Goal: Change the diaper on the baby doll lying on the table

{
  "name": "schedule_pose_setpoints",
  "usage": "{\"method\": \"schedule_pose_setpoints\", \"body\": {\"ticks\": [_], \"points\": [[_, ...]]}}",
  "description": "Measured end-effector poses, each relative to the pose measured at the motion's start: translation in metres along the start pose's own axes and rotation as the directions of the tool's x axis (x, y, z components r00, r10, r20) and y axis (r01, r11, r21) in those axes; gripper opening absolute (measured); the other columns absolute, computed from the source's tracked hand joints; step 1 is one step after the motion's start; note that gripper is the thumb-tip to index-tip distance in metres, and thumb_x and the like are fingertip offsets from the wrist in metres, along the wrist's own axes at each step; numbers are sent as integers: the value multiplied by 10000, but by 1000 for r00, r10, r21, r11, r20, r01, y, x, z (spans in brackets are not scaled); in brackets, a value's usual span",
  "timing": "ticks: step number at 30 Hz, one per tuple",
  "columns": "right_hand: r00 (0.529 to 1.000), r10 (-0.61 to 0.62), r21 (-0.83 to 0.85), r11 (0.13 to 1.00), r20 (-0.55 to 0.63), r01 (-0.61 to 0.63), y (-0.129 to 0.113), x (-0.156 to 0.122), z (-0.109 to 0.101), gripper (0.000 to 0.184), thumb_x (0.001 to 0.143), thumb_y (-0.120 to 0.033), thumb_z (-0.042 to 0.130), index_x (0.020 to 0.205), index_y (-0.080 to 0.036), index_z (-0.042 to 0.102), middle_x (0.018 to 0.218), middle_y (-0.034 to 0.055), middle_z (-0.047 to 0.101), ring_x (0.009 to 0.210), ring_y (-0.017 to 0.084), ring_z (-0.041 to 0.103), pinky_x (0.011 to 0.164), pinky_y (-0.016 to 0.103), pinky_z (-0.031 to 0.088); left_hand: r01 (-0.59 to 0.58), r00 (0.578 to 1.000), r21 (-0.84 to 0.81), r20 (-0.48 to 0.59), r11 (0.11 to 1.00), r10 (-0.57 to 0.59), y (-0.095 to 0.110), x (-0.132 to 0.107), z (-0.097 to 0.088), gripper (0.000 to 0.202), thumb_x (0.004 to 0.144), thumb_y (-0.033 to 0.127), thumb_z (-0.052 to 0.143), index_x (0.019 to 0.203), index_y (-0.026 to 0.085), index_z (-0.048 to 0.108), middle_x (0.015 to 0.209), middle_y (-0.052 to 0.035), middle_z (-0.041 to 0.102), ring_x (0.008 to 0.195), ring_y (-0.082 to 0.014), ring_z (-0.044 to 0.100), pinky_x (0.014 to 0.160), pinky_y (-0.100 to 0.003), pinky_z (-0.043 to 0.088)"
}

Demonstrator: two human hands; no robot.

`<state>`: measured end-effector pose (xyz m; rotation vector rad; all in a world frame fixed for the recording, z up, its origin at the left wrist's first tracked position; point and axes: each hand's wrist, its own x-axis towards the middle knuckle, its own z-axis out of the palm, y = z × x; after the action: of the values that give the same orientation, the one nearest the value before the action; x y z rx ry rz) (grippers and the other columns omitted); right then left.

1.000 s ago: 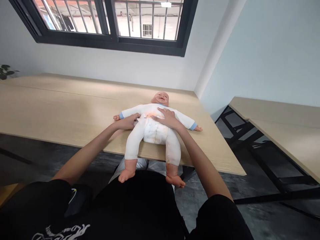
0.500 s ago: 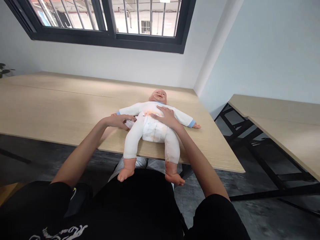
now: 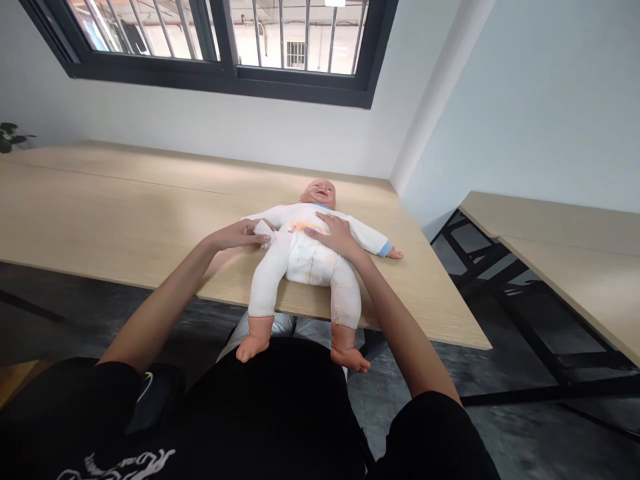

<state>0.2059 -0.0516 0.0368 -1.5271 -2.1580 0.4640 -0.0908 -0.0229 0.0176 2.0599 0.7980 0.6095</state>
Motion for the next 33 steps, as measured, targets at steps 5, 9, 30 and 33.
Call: {"method": "schedule_pose_setpoints", "body": {"ticks": [5, 9, 30, 33], "points": [[1000, -5, -2, 1000, -5, 5, 0, -1, 1, 747, 954, -680, 494, 1541, -219, 461, 1577, 76, 434, 1516, 316, 316, 1287, 468, 196, -13, 1000, -72, 27, 997, 15, 5, 1, 4, 489, 838, 620, 653, 727, 144, 627, 712, -37, 626, 671, -139, 569, 664, -248, 459], [1000, -6, -14, 1000, -17, 6, -1, -1, 2, 738, 966, -658, 490, 1537, -190, 462, 1584, 74, 424, 1518, 306, 309, 1291, 485, 174, 111, 989, -102, 113, 989, -99, 11, -1, 4, 399, 729, 541, 766, 723, 154, 668, 697, -31, 639, 635, -148, 576, 614, -251, 454], [1000, 3, 29, 1000, -9, -3, -1, -1, -1, 743, 934, -671, 533, 1527, -226, 476, 1567, 90, 441, 1504, 313, 340, 1281, 482, 217, 82, 941, -307, -289, 948, -175, -15, -6, -19, 510, 570, 246, 781, 1057, 121, 693, 959, -93, 729, 765, -154, 658, 682, -250, 499], [1000, -11, 34, 999, -11, 12, 4, 2, 2, 749, 934, -690, 531, 1525, -234, 480, 1559, 95, 452, 1497, 312, 356, 1281, 470, 221, 91, 917, -270, -353, 959, -186, -15, -6, -18, 566, 549, 227, 763, 1099, 130, 670, 984, -79, 722, 741, -144, 649, 671, -251, 510]]}}
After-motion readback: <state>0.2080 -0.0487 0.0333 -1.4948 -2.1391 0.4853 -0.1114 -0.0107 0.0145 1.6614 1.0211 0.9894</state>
